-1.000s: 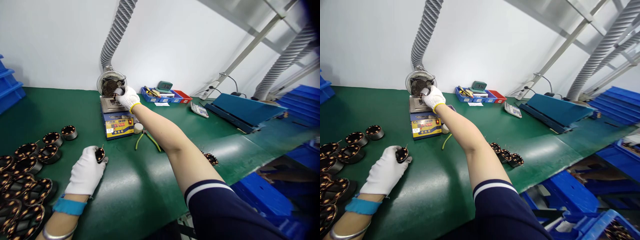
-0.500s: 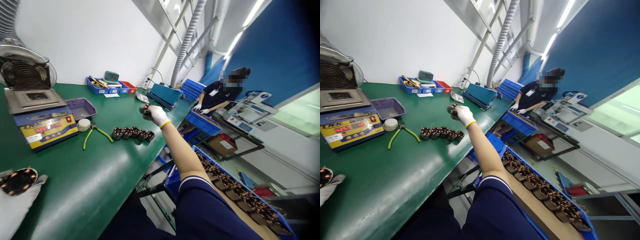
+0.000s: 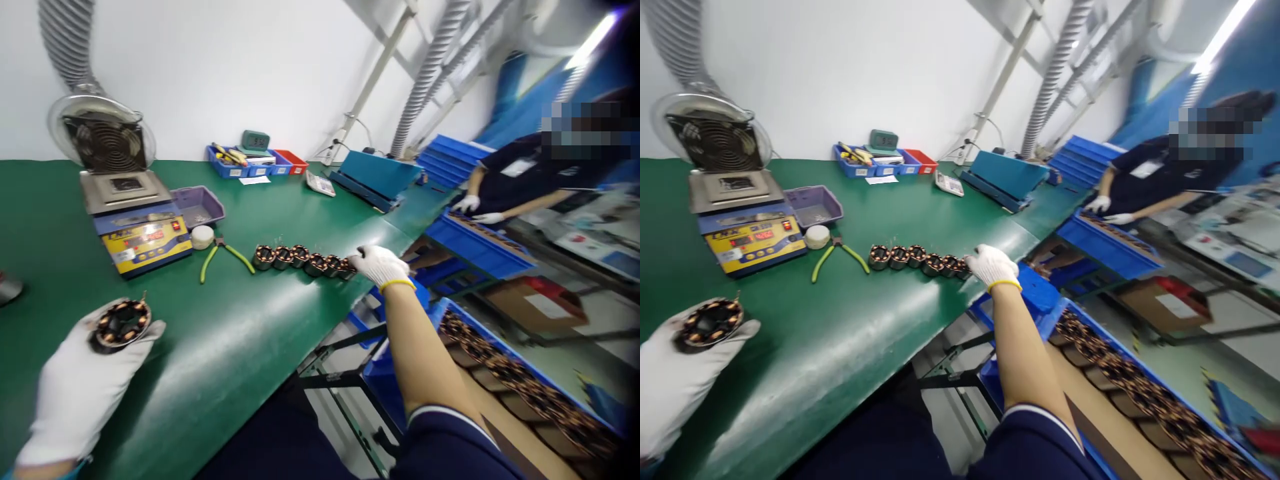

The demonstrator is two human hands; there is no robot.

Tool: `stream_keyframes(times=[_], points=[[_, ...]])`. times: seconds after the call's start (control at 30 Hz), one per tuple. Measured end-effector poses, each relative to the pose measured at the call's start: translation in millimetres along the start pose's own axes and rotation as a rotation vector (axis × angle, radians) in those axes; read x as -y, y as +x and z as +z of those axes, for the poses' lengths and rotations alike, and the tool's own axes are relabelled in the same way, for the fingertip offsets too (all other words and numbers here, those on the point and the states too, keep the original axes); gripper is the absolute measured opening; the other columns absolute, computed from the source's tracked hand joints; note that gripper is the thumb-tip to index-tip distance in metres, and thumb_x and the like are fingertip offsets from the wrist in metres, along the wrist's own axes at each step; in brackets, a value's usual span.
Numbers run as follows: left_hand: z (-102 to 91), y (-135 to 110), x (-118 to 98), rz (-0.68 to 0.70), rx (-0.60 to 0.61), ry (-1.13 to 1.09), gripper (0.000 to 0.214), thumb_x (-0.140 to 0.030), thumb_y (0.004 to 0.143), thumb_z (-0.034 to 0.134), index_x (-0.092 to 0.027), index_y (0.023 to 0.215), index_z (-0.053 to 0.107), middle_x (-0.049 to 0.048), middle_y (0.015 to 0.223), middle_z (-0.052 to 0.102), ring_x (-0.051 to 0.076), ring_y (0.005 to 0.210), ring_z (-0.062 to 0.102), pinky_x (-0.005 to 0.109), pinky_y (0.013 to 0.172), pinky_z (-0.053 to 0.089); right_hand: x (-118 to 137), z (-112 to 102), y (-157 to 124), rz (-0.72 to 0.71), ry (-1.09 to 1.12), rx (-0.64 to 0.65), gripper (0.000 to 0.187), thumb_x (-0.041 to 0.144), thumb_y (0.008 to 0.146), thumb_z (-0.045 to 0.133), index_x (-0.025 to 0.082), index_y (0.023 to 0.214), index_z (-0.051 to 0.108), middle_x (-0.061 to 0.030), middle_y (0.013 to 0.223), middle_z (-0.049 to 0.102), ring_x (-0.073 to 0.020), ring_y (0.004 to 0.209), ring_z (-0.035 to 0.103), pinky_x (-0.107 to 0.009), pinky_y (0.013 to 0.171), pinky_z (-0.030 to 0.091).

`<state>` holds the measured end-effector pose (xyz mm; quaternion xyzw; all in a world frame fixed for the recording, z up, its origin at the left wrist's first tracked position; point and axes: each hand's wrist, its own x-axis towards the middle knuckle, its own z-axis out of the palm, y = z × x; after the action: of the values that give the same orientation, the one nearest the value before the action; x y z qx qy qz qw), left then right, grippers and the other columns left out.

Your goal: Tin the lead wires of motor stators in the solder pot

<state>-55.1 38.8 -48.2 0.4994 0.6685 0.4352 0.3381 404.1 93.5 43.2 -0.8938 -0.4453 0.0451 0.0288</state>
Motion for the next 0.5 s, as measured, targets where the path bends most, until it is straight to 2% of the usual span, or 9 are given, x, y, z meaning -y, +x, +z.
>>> stream_keyframes(times=[0.03,0.07,0.1,0.13,0.17,0.23,0.3,0.4,0.5], points=[[2.1,-4.6,-10.3,-0.059,0.005,-0.084,0.058,-0.042,0.064,0.08,-0.023,0.114,0.058,0.0063,0.108,0.07,0.027,0.096,0.068,0.044,0.09,0.057,16.4,2.4,-11.6,-0.063,0.038,-0.098,0.047,0.041,0.084,0.055,0.015,0.122,0.064,-0.0187,0.123,0.063,-0.0317,0.114,0.059,-0.046,0.096,0.044],[4.6,-7.5,-18.4,-0.045,0.031,-0.182,0.063,-0.042,0.063,0.08,-0.022,0.118,0.056,0.006,0.108,0.069,0.025,0.094,0.068,0.043,0.09,0.057,36.3,7.1,-26.2,-0.154,0.172,-0.113,0.051,0.043,0.084,0.055,0.017,0.127,0.061,-0.017,0.126,0.062,-0.0309,0.116,0.058,-0.046,0.098,0.044],[7.3,-8.9,-24.0,-0.023,0.045,-0.225,0.067,-0.042,0.06,0.081,-0.021,0.118,0.055,0.0056,0.105,0.07,0.024,0.091,0.069,0.041,0.089,0.057,59.2,14.3,-43.6,-0.283,0.37,-0.012,0.052,0.043,0.083,0.057,0.018,0.129,0.059,-0.0146,0.124,0.064,-0.0279,0.112,0.061,-0.042,0.096,0.047],[9.6,-9.5,-26.8,0.006,0.061,-0.22,0.068,-0.04,0.06,0.081,-0.02,0.119,0.055,0.0057,0.107,0.069,0.023,0.091,0.069,0.039,0.089,0.057,84.2,23.9,-63.2,-0.456,0.584,0.199,0.054,0.044,0.081,0.059,0.02,0.129,0.059,-0.0124,0.122,0.066,-0.025,0.107,0.064,-0.039,0.093,0.05],[11.6,-9.6,-27.2,0.037,0.091,-0.201,0.068,-0.039,0.061,0.08,-0.02,0.121,0.054,0.0058,0.11,0.069,0.022,0.093,0.068,0.036,0.089,0.057,110.0,35.4,-83.7,-0.628,0.778,0.519,0.06,0.045,0.079,0.062,0.021,0.135,0.054,-0.011,0.126,0.064,-0.0235,0.106,0.065,-0.037,0.091,0.052],[13.8,-9.3,-23.0,0.077,0.156,-0.144,0.066,-0.039,0.065,0.079,-0.02,0.123,0.053,0.0061,0.118,0.066,0.02,0.099,0.066,0.033,0.091,0.056,159.1,60.8,-122.4,-0.732,0.992,1.036,0.076,0.046,0.071,0.071,0.023,0.139,0.048,-0.0103,0.129,0.063,-0.0233,0.101,0.067,-0.037,0.085,0.056],[14.2,-8.4,-16.8,0.109,0.187,-0.111,0.065,-0.041,0.068,0.076,-0.02,0.125,0.052,0.0065,0.122,0.064,0.02,0.105,0.064,0.033,0.095,0.053,197.0,83.5,-150.4,-0.737,1.08,1.284,0.076,0.043,0.068,0.074,0.019,0.136,0.051,-0.0095,0.122,0.066,-0.0219,0.1,0.068,-0.036,0.087,0.055],[12.7,-5.7,-10.9,0.151,0.155,0.004,0.063,-0.039,0.069,0.07,-0.018,0.126,0.052,0.0075,0.121,0.064,0.021,0.107,0.064,0.035,0.098,0.051,221.4,101.9,-167.9,-0.716,1.149,1.303,0.074,0.041,0.065,0.075,0.014,0.131,0.056,-0.0091,0.115,0.07,-0.0223,0.102,0.067,-0.038,0.093,0.054],[9.9,-3.6,-10.4,0.167,0.149,0.201,0.067,-0.034,0.067,0.062,-0.017,0.131,0.051,0.0087,0.123,0.064,0.024,0.108,0.064,0.036,0.098,0.051,214.5,103.2,-170.8,-0.775,1.043,1.018,0.074,0.041,0.065,0.078,0.021,0.133,0.056,-0.0069,0.12,0.068,-0.0242,0.107,0.066,-0.041,0.097,0.053]])
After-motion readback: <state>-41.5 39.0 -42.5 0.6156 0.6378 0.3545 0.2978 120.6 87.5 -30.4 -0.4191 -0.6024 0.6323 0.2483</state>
